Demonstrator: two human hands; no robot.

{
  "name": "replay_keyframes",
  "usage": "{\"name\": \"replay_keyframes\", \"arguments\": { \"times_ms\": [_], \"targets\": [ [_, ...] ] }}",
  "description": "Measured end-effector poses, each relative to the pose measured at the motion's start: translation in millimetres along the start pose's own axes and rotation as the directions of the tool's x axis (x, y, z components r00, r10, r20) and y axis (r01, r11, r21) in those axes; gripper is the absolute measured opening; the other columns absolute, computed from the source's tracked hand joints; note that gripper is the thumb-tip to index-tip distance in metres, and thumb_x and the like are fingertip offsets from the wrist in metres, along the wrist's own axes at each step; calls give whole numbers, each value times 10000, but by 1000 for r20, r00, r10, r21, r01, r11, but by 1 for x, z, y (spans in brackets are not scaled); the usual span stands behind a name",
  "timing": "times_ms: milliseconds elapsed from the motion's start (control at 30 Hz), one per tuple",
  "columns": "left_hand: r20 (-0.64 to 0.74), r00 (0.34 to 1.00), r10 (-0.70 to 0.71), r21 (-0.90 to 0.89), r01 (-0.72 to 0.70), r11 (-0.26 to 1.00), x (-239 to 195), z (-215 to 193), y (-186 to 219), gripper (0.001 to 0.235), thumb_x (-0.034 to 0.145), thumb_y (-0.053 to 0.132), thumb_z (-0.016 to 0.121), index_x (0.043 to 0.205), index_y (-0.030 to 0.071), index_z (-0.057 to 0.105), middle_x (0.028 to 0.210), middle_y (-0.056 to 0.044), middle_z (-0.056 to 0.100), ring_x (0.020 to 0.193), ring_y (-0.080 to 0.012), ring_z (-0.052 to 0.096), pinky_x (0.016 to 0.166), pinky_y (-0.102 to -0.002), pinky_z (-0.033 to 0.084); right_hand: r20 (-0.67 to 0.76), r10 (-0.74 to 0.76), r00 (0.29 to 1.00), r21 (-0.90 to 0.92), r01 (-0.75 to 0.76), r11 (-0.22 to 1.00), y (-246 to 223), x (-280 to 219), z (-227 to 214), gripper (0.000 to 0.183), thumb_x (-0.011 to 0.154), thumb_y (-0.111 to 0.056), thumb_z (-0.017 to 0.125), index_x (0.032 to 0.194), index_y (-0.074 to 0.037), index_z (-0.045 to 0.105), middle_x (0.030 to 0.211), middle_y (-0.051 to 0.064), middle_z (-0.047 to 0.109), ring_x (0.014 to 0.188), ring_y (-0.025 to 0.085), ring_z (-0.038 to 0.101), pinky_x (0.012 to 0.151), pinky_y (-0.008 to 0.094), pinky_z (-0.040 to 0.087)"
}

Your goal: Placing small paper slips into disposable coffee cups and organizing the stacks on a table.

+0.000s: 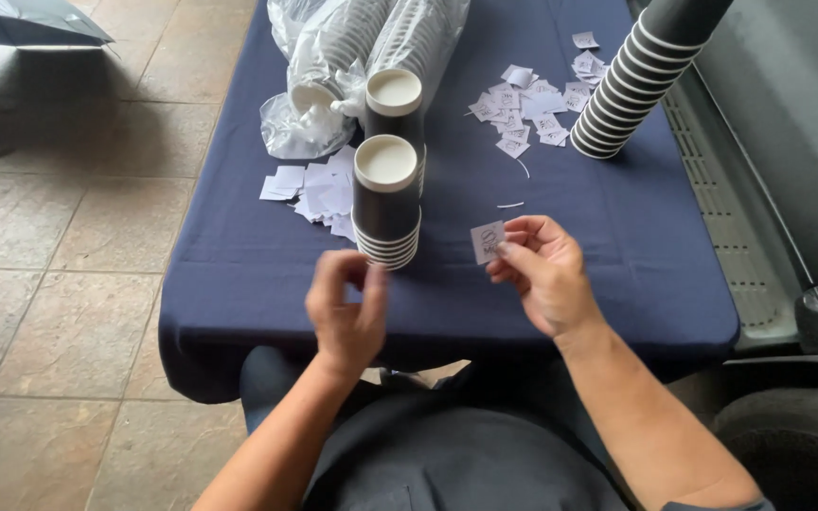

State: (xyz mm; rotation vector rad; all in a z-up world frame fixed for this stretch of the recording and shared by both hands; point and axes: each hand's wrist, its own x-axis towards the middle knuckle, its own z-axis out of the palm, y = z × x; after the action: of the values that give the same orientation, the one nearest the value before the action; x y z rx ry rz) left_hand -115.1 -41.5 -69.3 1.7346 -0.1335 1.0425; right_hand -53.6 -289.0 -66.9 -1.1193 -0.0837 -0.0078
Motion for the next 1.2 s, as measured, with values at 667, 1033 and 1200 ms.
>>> {"name": "replay_keyframes", "arguments": {
  "times_ms": [667, 1033, 1200],
  "targets": [
    [566, 731, -382, -292, 611, 736, -7, 81, -8, 141, 964, 176, 715, 925, 49, 759, 578, -20, 606, 563, -95, 563, 523, -237, 457, 286, -586, 758, -635, 608, 476, -15, -50, 47, 312, 856, 76, 800, 1156, 55, 718, 1448, 228, 564, 1081, 330, 724, 775, 327, 652],
    [600, 749, -281, -422, 594, 685, -10, 77, -16, 183, 970, 166, 732, 936, -12, 761, 598, -65, 616, 550, -110, 593, 518, -232, 477, 398, -586, 706, -659, 664, 353, -23, -42, 44, 141, 855, -14, 847, 983, -67, 817, 1110, 140, 791, 1019, 308, 777, 818, 368, 637],
    [622, 743, -249, -488, 616, 619, -9, 69, -5, 174, 1003, 146, 693, 1037, -17, 744, 783, -119, 712, 689, -127, 645, 605, -247, 555, 302, -544, 782, -562, 608, 561, -14, -37, 46, 97, 887, -8, 838, 977, -16, 802, 1056, 158, 792, 1010, 273, 784, 826, 344, 636]
  ]
}}
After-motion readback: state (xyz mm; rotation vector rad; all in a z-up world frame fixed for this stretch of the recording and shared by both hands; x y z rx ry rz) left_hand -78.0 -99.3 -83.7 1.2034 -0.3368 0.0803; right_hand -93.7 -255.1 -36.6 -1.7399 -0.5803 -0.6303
